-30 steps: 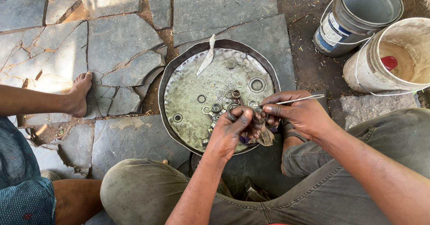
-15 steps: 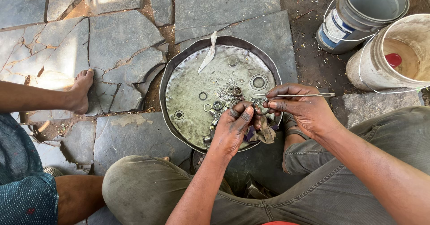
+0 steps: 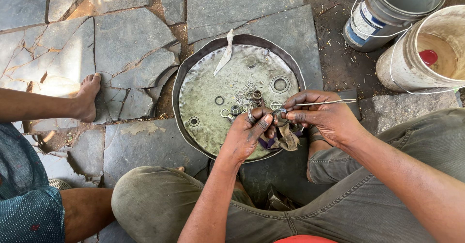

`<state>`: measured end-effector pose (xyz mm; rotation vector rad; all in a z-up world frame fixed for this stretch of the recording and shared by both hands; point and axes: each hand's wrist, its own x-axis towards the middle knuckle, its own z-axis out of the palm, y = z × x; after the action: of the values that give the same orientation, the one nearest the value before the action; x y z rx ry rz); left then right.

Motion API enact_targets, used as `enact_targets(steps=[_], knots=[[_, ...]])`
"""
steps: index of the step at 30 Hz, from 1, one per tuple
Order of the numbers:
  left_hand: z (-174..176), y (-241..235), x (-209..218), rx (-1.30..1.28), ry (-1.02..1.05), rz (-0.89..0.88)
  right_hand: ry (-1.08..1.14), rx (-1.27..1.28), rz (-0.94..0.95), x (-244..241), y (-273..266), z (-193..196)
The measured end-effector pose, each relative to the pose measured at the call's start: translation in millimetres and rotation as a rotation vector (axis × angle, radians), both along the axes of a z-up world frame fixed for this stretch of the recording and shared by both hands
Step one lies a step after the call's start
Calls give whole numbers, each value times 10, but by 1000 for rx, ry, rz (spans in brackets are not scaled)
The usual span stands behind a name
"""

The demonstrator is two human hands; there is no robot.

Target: The person sits on a stone floor and cleans small metal parts, including nuts and bolts, using a cloth and a thin metal tool. They wipe the parts and use the tool to scrape or pick at them, placing the cleaned items back into a metal tray.

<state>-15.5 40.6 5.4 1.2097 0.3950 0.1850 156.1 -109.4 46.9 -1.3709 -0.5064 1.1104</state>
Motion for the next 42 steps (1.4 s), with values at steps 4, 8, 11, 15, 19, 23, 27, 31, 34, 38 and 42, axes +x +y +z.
enact_targets(steps=[4, 8, 11, 15, 19, 23, 27, 31, 34, 38, 42], knots=[[124, -5, -37, 205, 76, -24, 41, -26, 19, -12, 4, -15], [211, -39, -46, 326, 118, -63, -39, -76, 85, 15, -9, -24], [238, -44, -56, 401, 105, -82, -40, -82, 99, 9, -7, -42], [203, -68, -25, 436, 115, 1, -8, -65, 34, 36, 2, -60], [104, -96, 83, 11, 88, 169, -191, 78, 0, 39, 29, -22], [55, -167, 114, -405, -86, 204, -703, -38, 1, -81, 19, 103], [-64, -239, 136, -571, -187, 259, -796, 79, 0, -172, 12, 174], [-154, -212, 135, -593, -263, 226, -757, 139, 5, -200, 7, 156], [-159, -198, 90, -615, -297, 223, -642, 133, 18, -204, 14, 133], [-100, -122, 89, -623, -362, 248, -604, 195, 66, -80, -55, 197], [28, -43, 39, -552, -397, 231, -335, 380, 31, 106, -135, 243]])
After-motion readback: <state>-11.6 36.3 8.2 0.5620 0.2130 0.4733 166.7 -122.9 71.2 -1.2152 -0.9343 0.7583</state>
